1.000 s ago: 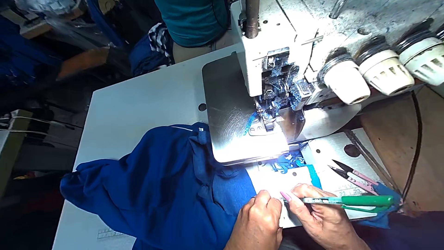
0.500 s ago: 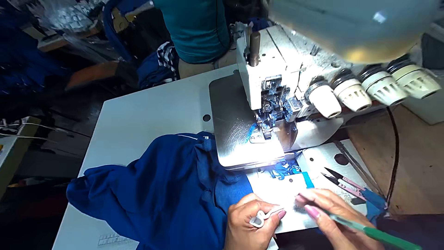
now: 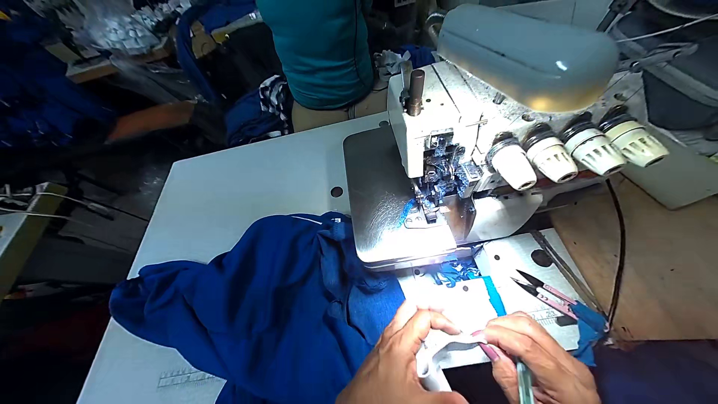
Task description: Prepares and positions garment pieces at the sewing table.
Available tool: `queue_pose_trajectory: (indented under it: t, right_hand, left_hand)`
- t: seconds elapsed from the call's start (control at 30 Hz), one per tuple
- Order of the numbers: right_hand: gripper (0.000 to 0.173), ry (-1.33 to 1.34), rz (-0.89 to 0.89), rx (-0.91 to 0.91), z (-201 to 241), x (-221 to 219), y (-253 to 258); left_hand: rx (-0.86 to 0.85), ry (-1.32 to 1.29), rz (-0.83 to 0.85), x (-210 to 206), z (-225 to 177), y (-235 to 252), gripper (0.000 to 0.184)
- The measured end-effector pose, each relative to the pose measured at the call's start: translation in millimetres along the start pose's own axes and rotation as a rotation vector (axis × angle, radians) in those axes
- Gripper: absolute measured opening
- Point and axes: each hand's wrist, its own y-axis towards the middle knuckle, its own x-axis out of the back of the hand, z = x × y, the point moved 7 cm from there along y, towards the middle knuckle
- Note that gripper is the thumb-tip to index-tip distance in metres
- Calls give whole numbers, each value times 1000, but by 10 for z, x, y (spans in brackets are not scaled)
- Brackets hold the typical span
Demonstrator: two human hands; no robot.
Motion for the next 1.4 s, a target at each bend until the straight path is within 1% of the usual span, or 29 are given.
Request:
queue_pose_trajectory:
  t: [0.03, 0.07, 0.1, 0.13, 0.2, 0.23, 0.27, 0.3, 0.37, 0.47, 0.5, 0.53, 0.57, 0.63, 0.67, 0.7, 0.73, 0.8, 0.83, 0.9, 1.0, 1.07, 1.13, 1.23, 1.3, 1.37, 1.4]
  right_hand:
    - [11, -20, 24, 70, 69, 41, 52]
    - [11, -28, 50, 148, 155, 78, 107]
    - [12, -26, 69, 225, 247, 107, 164]
    - [13, -28, 77, 288, 336, 129, 217]
    - [13, -45, 86, 395, 475, 169, 300]
    - [13, -72, 77, 436, 516, 185, 330]
    - [13, -99, 56, 466, 542, 198, 359]
    - [12, -107, 33, 485, 564, 211, 393]
    - [14, -91, -25, 501, 597, 246, 453]
    - [12, -83, -108, 490, 631, 282, 539]
    - [11, -73, -118, 440, 600, 282, 565]
    - [13, -41, -115, 351, 543, 272, 581]
    - [23, 43, -116, 231, 462, 249, 582]
    - [54, 277, -83, 30, 287, 81, 525]
    - [63, 326, -55, -31, 244, -34, 471]
    - [65, 326, -36, -58, 249, -132, 427]
    - [55, 305, -15, -66, 277, -211, 387]
    - [22, 292, 59, -73, 342, -301, 311]
    - [10, 319, 106, -83, 348, -322, 265]
    - [10, 363, 210, -124, 309, -300, 185]
    - [14, 394, 343, -166, 157, -200, 48]
    - [15, 422, 380, -197, 33, -154, -37]
    - [18, 461, 398, -255, -46, -115, -103]
    - [26, 574, 373, -424, -83, -74, -135]
    - [21, 645, 321, -567, -101, -57, -159]
    - [14, 685, 228, -650, -150, -43, -200]
    - [14, 703, 188, -676, -174, -37, -229]
  left_hand:
    - [-12, -4, 87, 51, -68, 34, 80]
    - [-17, -41, 174, 100, -149, 72, 87]
    - [-20, -96, 262, 133, -236, 112, 87]
    - [-30, -155, 354, 136, -316, 154, 80]
    - [-99, -315, 527, 70, -453, 244, 55]
    - [-110, -418, 576, 34, -480, 276, 46]
    - [-85, -530, 593, 7, -476, 300, 39]
    - [-45, -625, 575, -10, -468, 324, 33]
    - [9, -706, 469, 0, -466, 364, 27]
    - [-41, -572, 211, 126, -542, 363, 19]
    - [-80, -520, 99, 183, -575, 347, 16]
    - [-121, -483, -20, 239, -600, 324, 13]
    - [-166, -433, -139, 296, -614, 296, 12]
    - [-250, -272, -343, 371, -631, 227, 12]
    - [-290, -199, -404, 368, -643, 190, 11]
    - [-324, -152, -438, 344, -658, 155, 11]
    - [-357, -115, -458, 317, -681, 124, 10]
    - [-408, -58, -517, 330, -732, 57, 8]
    - [-427, -31, -558, 398, -761, 19, 8]
    - [-445, 39, -655, 621, -799, -58, 10]
    - [-400, 93, -841, 962, -707, -187, 10]
    - [-328, -6, -977, 1135, -530, -266, 12]
    - [-252, -124, -1089, 1230, -351, -332, 18]
    - [-157, -186, -1197, 1288, -159, -405, 24]
    - [-106, -189, -1241, 1314, -63, -453, 24]
    - [-51, -194, -1282, 1358, 28, -506, 23]
    - [-24, -204, -1301, 1365, 74, -532, 23]
